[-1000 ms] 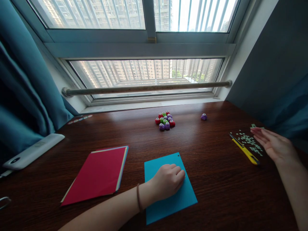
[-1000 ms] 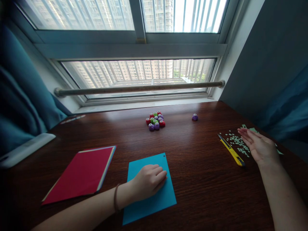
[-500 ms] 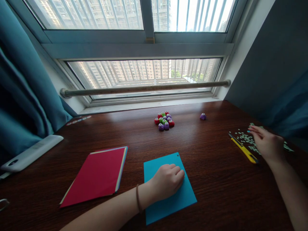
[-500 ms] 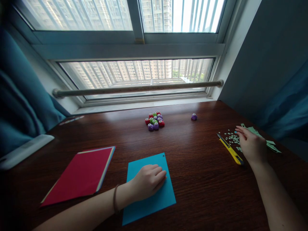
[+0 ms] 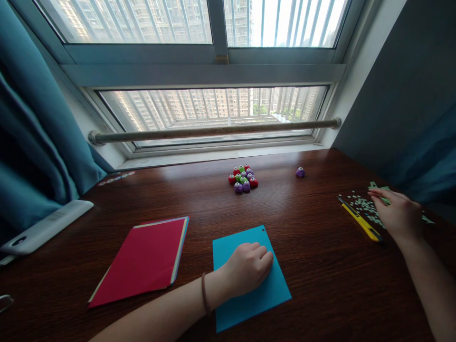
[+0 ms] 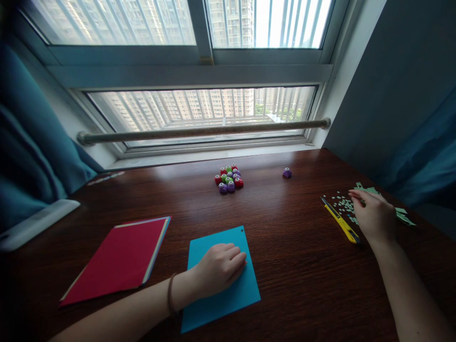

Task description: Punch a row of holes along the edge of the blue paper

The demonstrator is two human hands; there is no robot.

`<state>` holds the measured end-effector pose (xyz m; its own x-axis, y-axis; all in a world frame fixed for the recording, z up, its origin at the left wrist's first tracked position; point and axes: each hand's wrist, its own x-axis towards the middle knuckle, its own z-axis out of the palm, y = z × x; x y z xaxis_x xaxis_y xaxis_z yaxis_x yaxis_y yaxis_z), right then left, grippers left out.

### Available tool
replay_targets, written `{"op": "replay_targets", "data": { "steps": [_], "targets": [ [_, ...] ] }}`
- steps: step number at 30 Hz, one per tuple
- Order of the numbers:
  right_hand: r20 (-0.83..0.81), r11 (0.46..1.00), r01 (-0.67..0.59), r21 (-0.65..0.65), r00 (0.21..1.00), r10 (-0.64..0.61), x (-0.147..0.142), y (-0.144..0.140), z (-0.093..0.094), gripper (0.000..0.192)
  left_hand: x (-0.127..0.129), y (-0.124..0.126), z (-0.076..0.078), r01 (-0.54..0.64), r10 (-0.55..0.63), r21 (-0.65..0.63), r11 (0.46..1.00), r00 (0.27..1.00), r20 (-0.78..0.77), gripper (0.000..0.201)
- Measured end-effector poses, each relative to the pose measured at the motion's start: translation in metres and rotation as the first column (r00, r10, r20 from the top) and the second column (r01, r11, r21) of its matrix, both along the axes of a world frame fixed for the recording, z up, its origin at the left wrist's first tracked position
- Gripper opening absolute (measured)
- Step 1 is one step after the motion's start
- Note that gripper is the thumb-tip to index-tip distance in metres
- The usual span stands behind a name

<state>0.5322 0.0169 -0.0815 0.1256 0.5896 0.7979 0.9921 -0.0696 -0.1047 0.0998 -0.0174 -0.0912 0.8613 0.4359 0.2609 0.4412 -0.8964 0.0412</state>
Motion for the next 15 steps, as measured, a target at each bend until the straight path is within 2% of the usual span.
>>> {"op": "replay_targets", "data": {
  "steps": [7,15],
  "targets": [
    [0.037,1.000,-0.031,0.002,0.999,0.031,-0.001,0.002,-0.002,0.017,0.001,-0.001,0.001,-0.011,0.011,0.020,1.000,1.000,-0.018,0.016],
    [-0.022,0.997,-0.046,-0.064,0.999,0.045,-0.003,0.005,-0.012,0.021,0.000,-0.001,0.005,0.016,-0.015,0.027,1.000,0.999,-0.050,0.017]
  ]
}}
